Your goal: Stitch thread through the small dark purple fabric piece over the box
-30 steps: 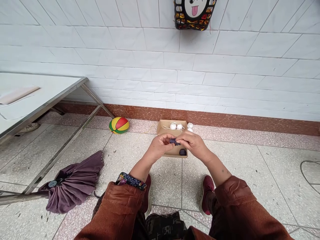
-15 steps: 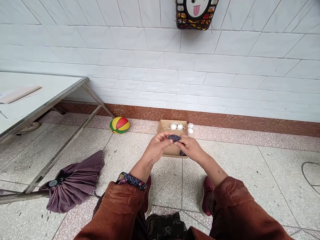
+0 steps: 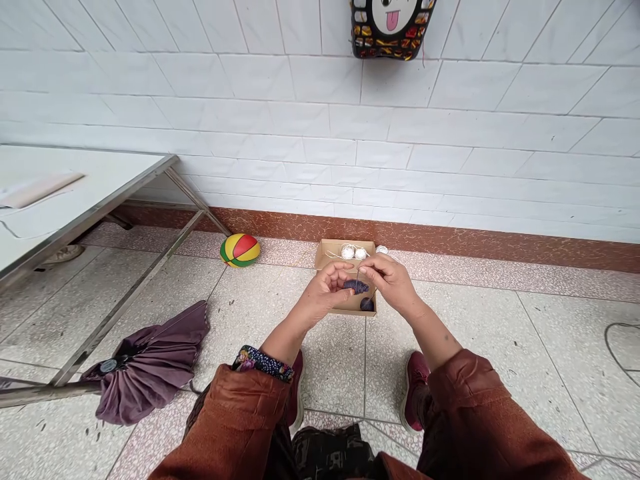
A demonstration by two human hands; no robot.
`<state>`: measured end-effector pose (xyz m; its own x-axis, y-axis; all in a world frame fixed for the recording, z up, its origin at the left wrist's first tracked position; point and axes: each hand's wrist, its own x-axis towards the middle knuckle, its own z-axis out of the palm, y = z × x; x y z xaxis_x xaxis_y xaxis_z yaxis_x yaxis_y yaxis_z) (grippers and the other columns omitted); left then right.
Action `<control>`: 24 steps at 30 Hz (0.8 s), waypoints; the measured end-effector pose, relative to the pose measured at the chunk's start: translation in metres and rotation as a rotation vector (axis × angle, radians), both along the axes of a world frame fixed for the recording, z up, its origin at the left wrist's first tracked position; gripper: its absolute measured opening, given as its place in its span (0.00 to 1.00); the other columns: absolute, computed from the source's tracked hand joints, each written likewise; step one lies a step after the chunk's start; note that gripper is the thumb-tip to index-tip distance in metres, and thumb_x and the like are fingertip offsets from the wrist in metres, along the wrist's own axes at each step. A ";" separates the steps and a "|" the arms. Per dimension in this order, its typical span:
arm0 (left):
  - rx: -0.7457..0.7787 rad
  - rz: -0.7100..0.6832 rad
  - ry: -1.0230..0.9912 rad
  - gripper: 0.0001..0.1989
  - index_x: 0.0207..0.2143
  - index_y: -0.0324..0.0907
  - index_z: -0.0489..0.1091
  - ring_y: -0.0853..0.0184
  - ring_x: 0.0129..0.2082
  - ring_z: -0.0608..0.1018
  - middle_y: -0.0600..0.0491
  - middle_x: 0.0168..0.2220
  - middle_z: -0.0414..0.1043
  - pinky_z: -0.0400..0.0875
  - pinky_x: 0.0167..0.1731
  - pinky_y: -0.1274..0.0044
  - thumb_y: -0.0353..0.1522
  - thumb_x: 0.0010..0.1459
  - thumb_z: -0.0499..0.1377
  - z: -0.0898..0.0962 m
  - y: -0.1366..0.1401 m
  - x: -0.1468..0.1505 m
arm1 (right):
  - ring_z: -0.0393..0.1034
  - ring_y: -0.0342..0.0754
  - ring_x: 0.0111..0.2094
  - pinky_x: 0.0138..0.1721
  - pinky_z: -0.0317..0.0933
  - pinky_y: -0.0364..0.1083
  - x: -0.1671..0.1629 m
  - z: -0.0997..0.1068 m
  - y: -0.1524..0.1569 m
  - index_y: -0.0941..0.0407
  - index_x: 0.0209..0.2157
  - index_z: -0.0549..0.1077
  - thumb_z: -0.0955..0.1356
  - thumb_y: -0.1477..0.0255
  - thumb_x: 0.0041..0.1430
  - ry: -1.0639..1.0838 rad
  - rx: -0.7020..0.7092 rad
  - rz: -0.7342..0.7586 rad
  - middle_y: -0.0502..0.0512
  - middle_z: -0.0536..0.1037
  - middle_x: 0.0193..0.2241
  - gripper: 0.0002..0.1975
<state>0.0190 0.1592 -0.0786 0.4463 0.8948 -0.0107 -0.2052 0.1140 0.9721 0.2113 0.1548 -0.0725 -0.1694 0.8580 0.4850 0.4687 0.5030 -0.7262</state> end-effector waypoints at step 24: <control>-0.073 0.306 0.039 0.17 0.34 0.41 0.69 0.71 0.30 0.71 0.57 0.30 0.71 0.63 0.32 0.77 0.33 0.43 0.70 -0.008 0.006 0.002 | 0.71 0.45 0.34 0.38 0.65 0.44 -0.008 -0.008 -0.009 0.53 0.41 0.76 0.63 0.70 0.70 -0.216 -0.007 0.212 0.52 0.74 0.34 0.10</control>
